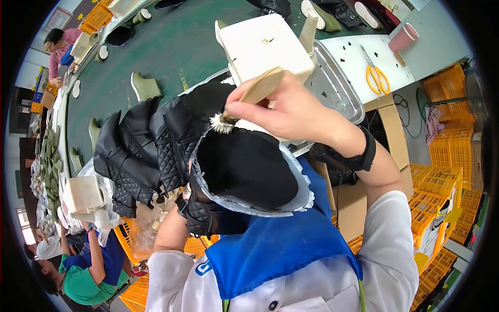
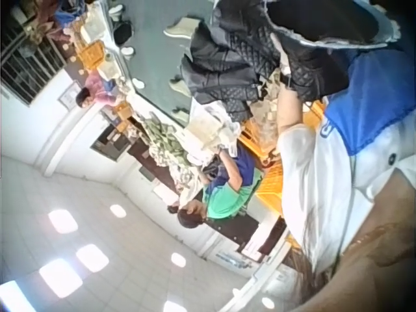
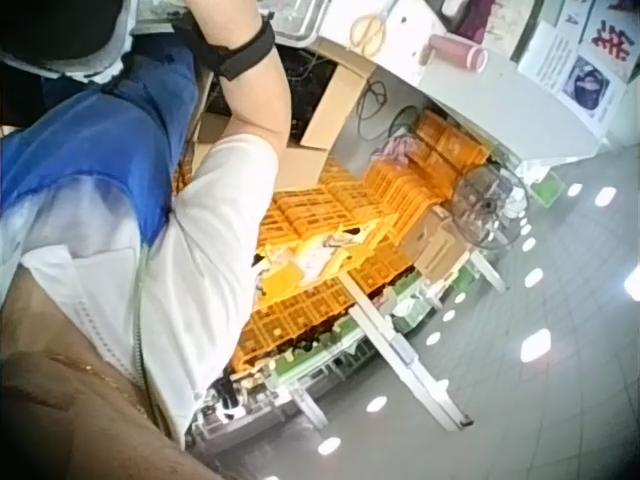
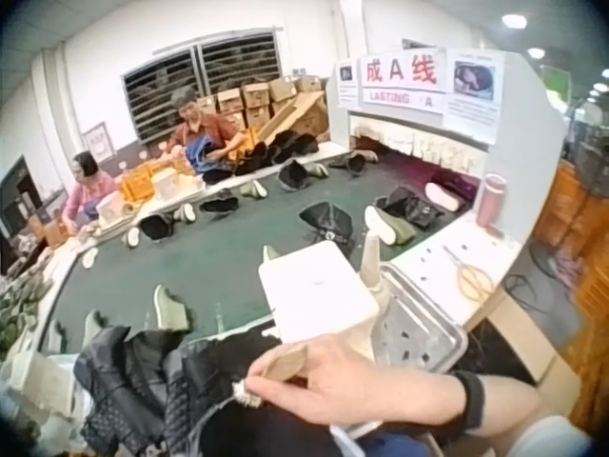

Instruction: Apply glue to the interior edge of boot uppers using a brush and a glue dispenser.

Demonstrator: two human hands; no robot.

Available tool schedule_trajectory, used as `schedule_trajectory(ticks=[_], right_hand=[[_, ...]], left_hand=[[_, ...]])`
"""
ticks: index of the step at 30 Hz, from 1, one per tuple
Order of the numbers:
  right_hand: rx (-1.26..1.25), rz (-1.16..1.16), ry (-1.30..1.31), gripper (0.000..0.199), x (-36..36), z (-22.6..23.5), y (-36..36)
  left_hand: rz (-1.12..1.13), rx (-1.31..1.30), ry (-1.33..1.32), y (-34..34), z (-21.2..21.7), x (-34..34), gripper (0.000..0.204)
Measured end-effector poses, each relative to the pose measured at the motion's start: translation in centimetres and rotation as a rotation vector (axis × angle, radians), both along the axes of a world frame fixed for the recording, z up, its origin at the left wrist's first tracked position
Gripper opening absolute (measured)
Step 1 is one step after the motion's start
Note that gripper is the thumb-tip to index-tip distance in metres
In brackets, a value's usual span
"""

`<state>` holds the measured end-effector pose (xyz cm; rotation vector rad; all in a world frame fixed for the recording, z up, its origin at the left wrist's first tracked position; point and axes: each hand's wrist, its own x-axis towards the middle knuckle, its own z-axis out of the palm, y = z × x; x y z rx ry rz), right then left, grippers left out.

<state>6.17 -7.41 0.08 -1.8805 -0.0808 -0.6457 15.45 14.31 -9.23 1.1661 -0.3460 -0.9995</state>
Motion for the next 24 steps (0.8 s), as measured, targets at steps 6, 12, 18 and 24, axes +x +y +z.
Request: schedule_trajectory(ticks=[6,12,18,24], right_hand=[[-0.197,0.027,0.265,0.014,-1.0,1.0,-0.6],[-0.161,-0.027,0.3,0.029,-2.3,1.5,-1.1],[-0.067,0.001,0.327,0.03,-3.2,1.6,-1.8],[-0.058,-0.018,0.433,0.025,-3.3,2.7,-2.9]], left_hand=[[-0.02,-0.067,0.064,0.3,-0.4,0.2,0.087],[-0.036,-0.143,0.123,1.2,-0.6,0.4,0.087],[-0.068,-0.223,0.168,1.8,-0.6,1.3,0.086],[-0.136,-0.291,0.202,2.1,-0.2,1.5,0.086]])
